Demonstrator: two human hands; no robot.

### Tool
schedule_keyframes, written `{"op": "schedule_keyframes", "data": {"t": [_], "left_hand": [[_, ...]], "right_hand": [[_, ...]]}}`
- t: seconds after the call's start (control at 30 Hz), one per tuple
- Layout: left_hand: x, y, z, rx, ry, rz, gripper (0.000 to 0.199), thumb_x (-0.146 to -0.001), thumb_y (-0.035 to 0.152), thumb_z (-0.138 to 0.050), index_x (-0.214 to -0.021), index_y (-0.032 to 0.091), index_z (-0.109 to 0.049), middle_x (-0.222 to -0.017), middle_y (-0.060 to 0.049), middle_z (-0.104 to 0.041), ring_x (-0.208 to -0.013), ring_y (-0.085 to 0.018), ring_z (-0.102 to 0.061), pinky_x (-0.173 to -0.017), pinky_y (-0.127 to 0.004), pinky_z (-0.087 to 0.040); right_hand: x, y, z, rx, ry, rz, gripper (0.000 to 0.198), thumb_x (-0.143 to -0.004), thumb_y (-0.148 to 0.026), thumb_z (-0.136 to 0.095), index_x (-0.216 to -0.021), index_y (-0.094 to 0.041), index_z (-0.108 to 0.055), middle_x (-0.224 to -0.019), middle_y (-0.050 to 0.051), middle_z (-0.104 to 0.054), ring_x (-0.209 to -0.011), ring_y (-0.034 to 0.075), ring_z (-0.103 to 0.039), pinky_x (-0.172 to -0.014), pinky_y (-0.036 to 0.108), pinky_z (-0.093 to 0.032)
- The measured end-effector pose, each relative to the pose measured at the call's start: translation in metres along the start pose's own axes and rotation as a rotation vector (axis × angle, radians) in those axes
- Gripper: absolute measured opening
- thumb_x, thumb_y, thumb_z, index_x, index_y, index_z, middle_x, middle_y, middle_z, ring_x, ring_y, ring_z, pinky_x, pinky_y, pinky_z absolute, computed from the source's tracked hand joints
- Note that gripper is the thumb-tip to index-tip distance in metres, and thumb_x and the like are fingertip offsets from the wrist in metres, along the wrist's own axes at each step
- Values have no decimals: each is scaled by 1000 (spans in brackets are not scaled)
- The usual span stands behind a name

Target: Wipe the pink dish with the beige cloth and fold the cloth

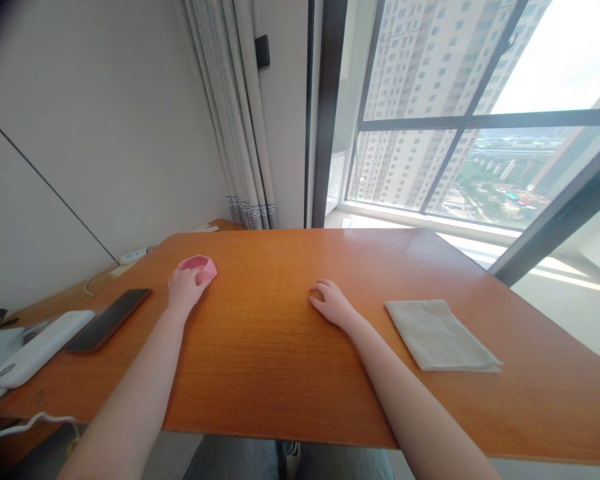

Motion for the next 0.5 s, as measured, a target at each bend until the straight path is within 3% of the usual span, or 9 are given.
{"op": "schedule_keyframes", "data": {"t": [0.13, 0.2, 0.27, 0.37, 0.43, 0.5], "left_hand": [[4, -1, 0, 46, -11, 57, 38, -79, 38, -52, -109, 17, -61, -114, -15, -59, -118, -35, -41, -104, -61, -19], [6, 3, 5, 62, 50, 83, 40, -79, 39, -52, -111, 18, -59, -122, -17, -54, -127, -37, -32, -104, -65, -13], [9, 13, 14, 83, 152, 72, 45, -79, 40, -53, -118, 18, -54, -133, -17, -45, -132, -37, -24, -104, -67, -8], [14, 41, 21, 131, 221, -42, 41, -82, 36, -50, -118, 17, -53, -142, -16, -36, -134, -36, -23, -106, -66, -6], [20, 66, 20, 179, 195, -163, 32, -84, 33, -48, -111, 18, -57, -141, -15, -38, -134, -33, -27, -108, -62, -8], [31, 91, 17, 249, 159, -296, 26, -85, 31, -47, -105, 19, -59, -138, -13, -43, -132, -30, -31, -110, -59, -10]], "right_hand": [[3, 17, 24, 100, 7, -55, 27, -76, -29, -58, -100, -18, -65, -124, 14, -55, -120, 26, -49, -104, 40, -34], [11, 44, 55, 238, 60, -213, 31, -76, -32, -57, -102, -16, -64, -119, 16, -58, -115, 30, -52, -99, 42, -37], [28, 78, 93, 377, 146, -486, 37, -80, -35, -50, -107, -13, -62, -115, 20, -59, -109, 33, -55, -92, 45, -41], [53, 116, 129, 442, 67, -774, 32, -80, -36, -50, -94, -12, -66, -103, 21, -63, -103, 35, -58, -86, 46, -42], [61, 122, 133, 429, -7, -849, 25, -75, -35, -57, -82, -14, -67, -100, 22, -64, -103, 37, -58, -84, 46, -42], [59, 108, 121, 365, -13, -843, 19, -69, -34, -62, -74, -16, -65, -97, 23, -63, -106, 39, -55, -84, 49, -41]]}}
Point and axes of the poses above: each hand's wrist, its own x-axis away from the middle knuckle, its own z-axis out of the back of the hand, y = z × x, the point moved 5 cm from there along -x, towards the middle knuckle
